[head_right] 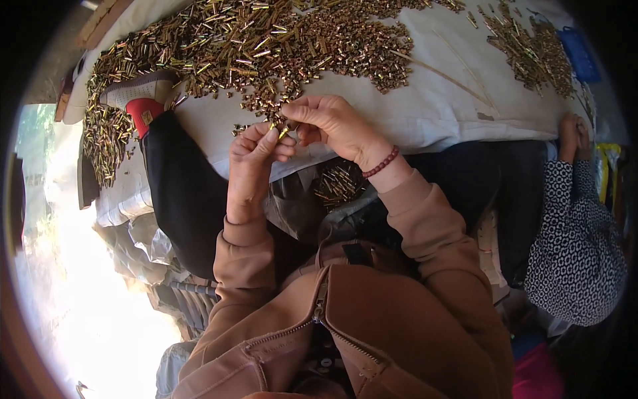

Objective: The person assembles metal components by hand, picking small metal pieces from a pile, inserting them into metal casings, and dropping the finished pieces into a bag below.

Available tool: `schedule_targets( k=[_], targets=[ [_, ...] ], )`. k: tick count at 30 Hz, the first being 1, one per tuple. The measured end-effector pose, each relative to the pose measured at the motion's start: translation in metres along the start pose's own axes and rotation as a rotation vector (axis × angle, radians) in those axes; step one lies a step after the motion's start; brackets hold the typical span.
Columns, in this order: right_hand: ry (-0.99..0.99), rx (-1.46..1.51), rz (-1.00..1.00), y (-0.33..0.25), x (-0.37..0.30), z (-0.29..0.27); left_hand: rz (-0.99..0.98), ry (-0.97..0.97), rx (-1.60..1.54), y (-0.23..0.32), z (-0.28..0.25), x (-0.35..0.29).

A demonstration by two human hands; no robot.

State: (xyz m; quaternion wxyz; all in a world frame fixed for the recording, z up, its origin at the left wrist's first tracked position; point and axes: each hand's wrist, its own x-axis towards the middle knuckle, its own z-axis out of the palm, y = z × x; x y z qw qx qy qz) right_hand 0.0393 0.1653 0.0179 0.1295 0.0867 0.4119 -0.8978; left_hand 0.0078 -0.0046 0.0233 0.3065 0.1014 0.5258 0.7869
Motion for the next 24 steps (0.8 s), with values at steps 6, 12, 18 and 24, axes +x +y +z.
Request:
schedule_targets(
  k=[6,12,18,24],
  targets=[
    [0.345,-0.837,-0.406,-0.007,0.011,-0.025,-0.075,-0.122,0.181,0.007,0.005,-0.010],
    [0.416,-1.553,-0.768,0.013,0.026,-0.014,0.054,0.051,0.317,-0.002,-0.004,0.002],
    [0.425,-1.707,-0.779,0.017,0.030,-0.014,0.064,0.234,0.230,-0.004,-0.003,0.007],
    [0.449,-1.692,-0.835,0.017,0.033,-0.016,0.067,0.268,0.146,-0.006,-0.001,0.008]
  ],
)
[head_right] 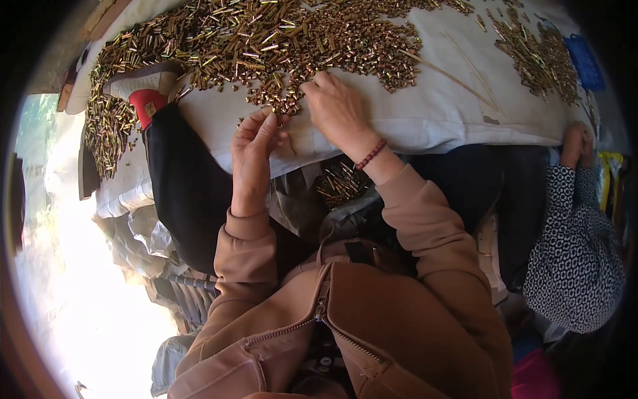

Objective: The person assembles metal components by hand, picking small metal pieces from a pile, inserting them into metal casings, and dropping the finished pieces into a bag below.

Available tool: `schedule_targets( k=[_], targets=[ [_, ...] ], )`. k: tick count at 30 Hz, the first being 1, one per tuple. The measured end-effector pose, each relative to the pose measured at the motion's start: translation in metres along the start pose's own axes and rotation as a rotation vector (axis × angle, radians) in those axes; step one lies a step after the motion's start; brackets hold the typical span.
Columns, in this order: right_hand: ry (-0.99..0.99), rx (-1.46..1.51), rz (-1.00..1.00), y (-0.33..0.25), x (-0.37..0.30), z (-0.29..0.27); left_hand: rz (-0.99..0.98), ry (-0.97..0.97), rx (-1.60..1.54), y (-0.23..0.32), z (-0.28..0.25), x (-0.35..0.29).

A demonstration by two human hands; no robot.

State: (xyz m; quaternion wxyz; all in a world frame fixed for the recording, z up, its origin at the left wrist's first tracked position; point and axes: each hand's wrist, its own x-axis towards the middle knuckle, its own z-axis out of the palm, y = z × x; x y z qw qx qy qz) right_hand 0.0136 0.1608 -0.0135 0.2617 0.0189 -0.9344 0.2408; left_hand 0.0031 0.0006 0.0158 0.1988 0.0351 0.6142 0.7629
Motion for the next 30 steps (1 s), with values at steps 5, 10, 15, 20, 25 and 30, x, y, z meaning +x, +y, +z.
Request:
schedule_targets(
  k=[5,10,15,20,25,30],
  targets=[
    [-0.025,-0.015,0.030,0.000,0.001,-0.006,0.016,0.014,-0.043,-0.005,-0.002,0.002],
    [-0.136,0.793,0.366,-0.010,0.002,-0.022,-0.058,-0.020,-0.175,-0.002,-0.003,0.000],
    [-0.279,1.294,0.549,-0.020,-0.001,-0.044,-0.077,-0.102,-0.235,0.000,-0.004,-0.001],
    [-0.272,1.333,0.542,-0.027,0.000,-0.050,-0.065,-0.202,-0.224,0.000,-0.002,-0.003],
    [-0.301,1.336,0.569,-0.026,-0.002,-0.047,-0.063,-0.206,-0.267,-0.001,-0.003,-0.003],
    [-0.306,1.405,0.655,-0.025,-0.003,-0.045,-0.070,-0.177,-0.250,0.001,-0.001,-0.004]
  ],
)
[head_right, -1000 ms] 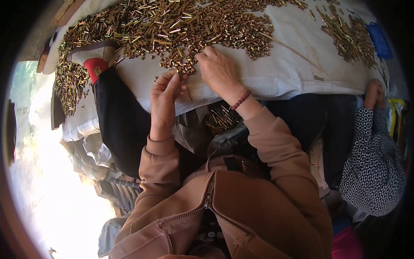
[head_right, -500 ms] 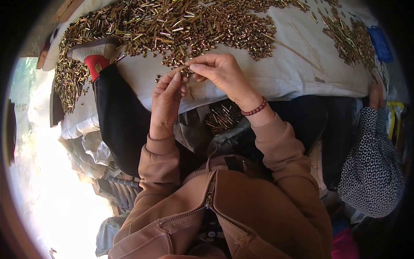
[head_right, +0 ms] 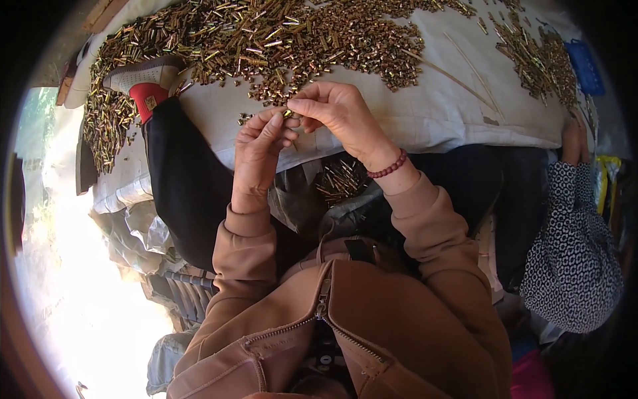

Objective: The person assembles metal components by hand, picking small metal pieces from a pile, inserting them into metal casings, and dropping the finished pieces into a bag below.

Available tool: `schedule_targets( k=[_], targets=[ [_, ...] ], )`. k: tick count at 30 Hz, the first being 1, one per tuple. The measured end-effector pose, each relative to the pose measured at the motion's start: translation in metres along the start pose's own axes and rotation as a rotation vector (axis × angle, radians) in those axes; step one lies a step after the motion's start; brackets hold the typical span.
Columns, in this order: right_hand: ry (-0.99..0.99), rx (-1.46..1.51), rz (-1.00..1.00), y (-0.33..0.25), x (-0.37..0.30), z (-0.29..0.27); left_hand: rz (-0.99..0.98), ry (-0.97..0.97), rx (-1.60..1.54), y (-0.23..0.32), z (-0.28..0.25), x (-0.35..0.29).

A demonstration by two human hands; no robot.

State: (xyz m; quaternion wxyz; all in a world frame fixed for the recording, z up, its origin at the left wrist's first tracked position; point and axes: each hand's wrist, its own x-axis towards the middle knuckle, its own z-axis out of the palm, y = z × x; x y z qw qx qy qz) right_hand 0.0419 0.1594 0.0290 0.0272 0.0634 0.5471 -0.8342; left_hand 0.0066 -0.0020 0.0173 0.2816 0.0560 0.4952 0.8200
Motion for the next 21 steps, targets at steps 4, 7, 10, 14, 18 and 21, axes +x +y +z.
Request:
schedule_targets(
  k=[4,7,10,14,18,21],
  targets=[
    [-0.007,-0.014,-0.006,0.001,0.000,0.000,-0.008,0.007,0.016,0.001,-0.001,-0.002],
    [-0.032,0.035,0.028,0.003,0.001,-0.001,-0.045,-0.023,-0.049,0.001,-0.003,-0.003],
    [-0.074,0.254,0.123,0.014,0.002,-0.002,-0.060,-0.044,-0.099,-0.002,-0.003,-0.002],
    [0.018,0.155,0.036,0.016,-0.001,0.007,-0.073,-0.024,-0.138,-0.005,-0.005,0.000],
    [-0.018,0.195,0.130,0.007,0.001,-0.005,-0.068,-0.089,-0.120,0.001,-0.003,-0.007],
    [0.132,-0.186,-0.080,0.008,0.009,-0.022,-0.155,-0.221,0.197,0.009,0.004,-0.015]
  ],
)
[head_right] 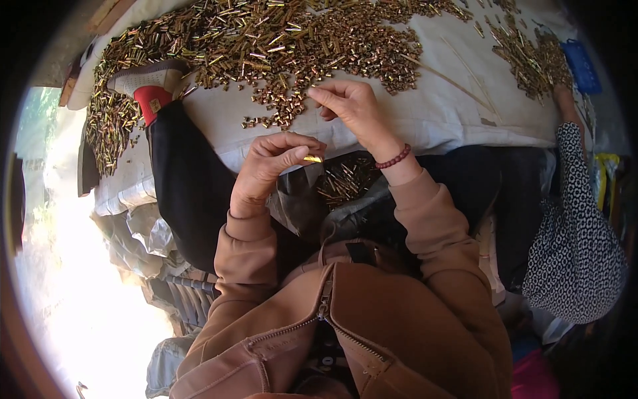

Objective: The person assembles metal components by hand, picking small metal pieces from a pile, inserting them into metal casings, and dropping the finished pieces into a bag below.

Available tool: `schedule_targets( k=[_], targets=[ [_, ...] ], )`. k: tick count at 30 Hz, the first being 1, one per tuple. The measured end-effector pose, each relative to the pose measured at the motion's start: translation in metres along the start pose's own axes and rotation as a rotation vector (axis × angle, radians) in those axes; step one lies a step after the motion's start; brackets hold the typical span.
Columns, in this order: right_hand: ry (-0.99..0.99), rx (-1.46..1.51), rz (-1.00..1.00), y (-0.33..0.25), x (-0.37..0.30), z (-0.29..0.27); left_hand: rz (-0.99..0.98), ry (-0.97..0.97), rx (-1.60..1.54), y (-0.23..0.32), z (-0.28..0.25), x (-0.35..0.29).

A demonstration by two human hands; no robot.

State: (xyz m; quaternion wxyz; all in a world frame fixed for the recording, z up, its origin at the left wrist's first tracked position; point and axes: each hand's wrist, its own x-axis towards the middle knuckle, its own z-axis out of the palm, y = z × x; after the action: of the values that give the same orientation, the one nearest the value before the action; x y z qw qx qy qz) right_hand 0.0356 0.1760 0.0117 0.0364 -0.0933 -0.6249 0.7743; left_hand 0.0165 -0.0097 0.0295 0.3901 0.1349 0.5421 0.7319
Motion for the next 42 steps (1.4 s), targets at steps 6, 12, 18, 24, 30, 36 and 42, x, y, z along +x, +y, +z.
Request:
schedule_targets(
  k=[6,12,18,24,30,36,42],
  targets=[
    [0.061,-0.957,-0.555,0.012,0.003,0.019,0.320,0.507,0.385,0.001,-0.022,0.013],
    [0.065,-1.109,-0.624,0.027,0.009,0.028,0.459,0.803,1.004,0.014,-0.038,0.053],
    [0.108,-1.128,-0.645,0.027,0.010,0.020,0.371,0.804,1.527,0.007,-0.029,0.091],
    [0.106,-1.158,-0.582,0.018,0.008,0.011,0.455,0.788,1.502,0.003,-0.030,0.096],
    [0.206,-1.082,-0.579,0.016,0.005,0.011,0.467,0.638,0.601,0.008,-0.026,0.066],
    [-0.052,0.066,-0.013,0.001,0.001,0.010,0.144,0.466,-0.179,0.004,-0.014,0.022],
    [-0.127,0.160,0.000,-0.013,-0.010,0.027,0.052,0.401,-0.414,-0.006,-0.022,0.017]
  ],
)
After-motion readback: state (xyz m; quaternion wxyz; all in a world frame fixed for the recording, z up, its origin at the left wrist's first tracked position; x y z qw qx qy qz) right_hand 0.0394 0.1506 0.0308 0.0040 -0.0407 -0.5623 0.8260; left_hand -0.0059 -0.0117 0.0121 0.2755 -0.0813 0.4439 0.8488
